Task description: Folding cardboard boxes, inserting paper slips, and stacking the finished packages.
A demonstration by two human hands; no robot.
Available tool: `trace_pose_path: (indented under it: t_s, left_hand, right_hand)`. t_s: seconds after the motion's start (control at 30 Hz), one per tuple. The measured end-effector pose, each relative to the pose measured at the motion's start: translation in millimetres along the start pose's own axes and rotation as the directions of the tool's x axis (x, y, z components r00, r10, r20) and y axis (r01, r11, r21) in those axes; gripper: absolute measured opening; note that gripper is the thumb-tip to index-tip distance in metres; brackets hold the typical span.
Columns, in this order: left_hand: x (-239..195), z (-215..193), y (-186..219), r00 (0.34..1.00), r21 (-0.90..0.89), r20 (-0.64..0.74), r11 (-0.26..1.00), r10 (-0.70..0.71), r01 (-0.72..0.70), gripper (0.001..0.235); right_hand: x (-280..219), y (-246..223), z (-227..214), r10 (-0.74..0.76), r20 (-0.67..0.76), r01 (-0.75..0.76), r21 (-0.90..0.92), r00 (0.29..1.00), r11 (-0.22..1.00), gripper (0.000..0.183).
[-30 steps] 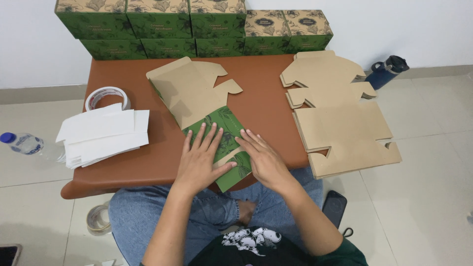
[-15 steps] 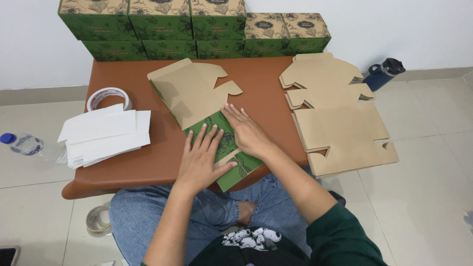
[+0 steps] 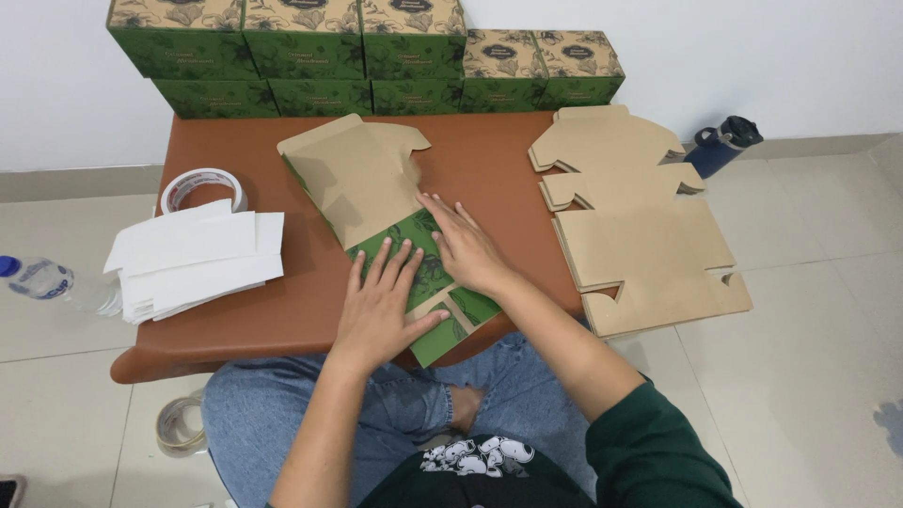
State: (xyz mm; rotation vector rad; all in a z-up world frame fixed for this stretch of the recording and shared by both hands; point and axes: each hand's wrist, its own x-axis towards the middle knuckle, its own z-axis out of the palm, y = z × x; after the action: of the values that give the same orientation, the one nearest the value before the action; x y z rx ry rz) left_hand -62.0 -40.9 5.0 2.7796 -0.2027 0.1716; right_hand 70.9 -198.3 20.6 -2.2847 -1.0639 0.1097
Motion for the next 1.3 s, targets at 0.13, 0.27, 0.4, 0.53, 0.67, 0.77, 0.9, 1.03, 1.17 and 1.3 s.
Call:
trace_pose_path:
  t_s: [0.13,0.27,0.4,0.53,0.67,0.77,0.9,1.03,1.17,1.3]
  left_hand:
    - [-0.8,-0.6,0.8,1.000,0.013,-0.011,1.000,0.005,-0.005,0.089]
    - [-1.0,1.0,0.3,0.999,0.011,-0.037,1.000,0.015,-0.014,0.089]
    - [-0.2,1.6,-0.3,0.999,0.015,-0.033,1.000,0.019,-0.019,0.089]
    - [-0.2,2.9,-0.5,0.999,0.015,-0.045,1.000,0.010,-0.009,0.090]
    - [0.8,3.8,-2.9,1.000,0.010,-0.016,1.000,0.014,-0.013,0.091]
    - [1.2,4.4,-4.4,1.000,0.014,0.006,1.000,0.015,-0.015,0.092]
    - [1.0,-1.0,-2.4,1.000,0.016,0.018,1.000,0.014,-0.015,0.092]
    - [0.7,-2.2,-1.9,0.999,0.011,0.032,1.000,0.007,-0.007,0.093]
    - [0.2,-1.8,-1.4,1.000,0.019,0.011,1.000,0.004,-0.004,0.092]
    - [-0.2,-4.6,-0.1,1.000,-0.002,0.024,1.000,0.000,0.000,0.091]
  right_hand:
    - [2.6,4.7,3.2,-0.017,0.011,0.017,-0.038,1.000,0.999,0.060]
    - [7.3,-0.9,-1.4,-0.045,0.062,0.052,-0.111,0.997,0.992,0.059]
    - [21.0,4.5,0.6,-0.085,0.087,0.096,-0.132,0.993,0.987,0.057]
    - [41.2,14.7,9.6,-0.115,0.103,0.131,-0.167,0.988,0.977,0.054]
    - [58.4,21.3,18.1,-0.121,0.078,0.133,-0.172,0.990,0.976,0.051]
    - [67.5,23.0,22.5,-0.103,0.070,0.115,-0.196,0.992,0.974,0.050]
    - [69.3,23.2,24.8,-0.071,0.040,0.077,-0.192,0.997,0.978,0.049]
    - [67.4,15.8,23.2,0.005,-0.012,-0.007,-0.229,1.000,0.974,0.049]
    - [71.3,19.7,26.6,0.002,0.003,-0.002,-0.217,1.000,0.976,0.050]
    - [71.1,16.1,22.4,0.016,0.031,-0.010,-0.170,0.999,0.985,0.049]
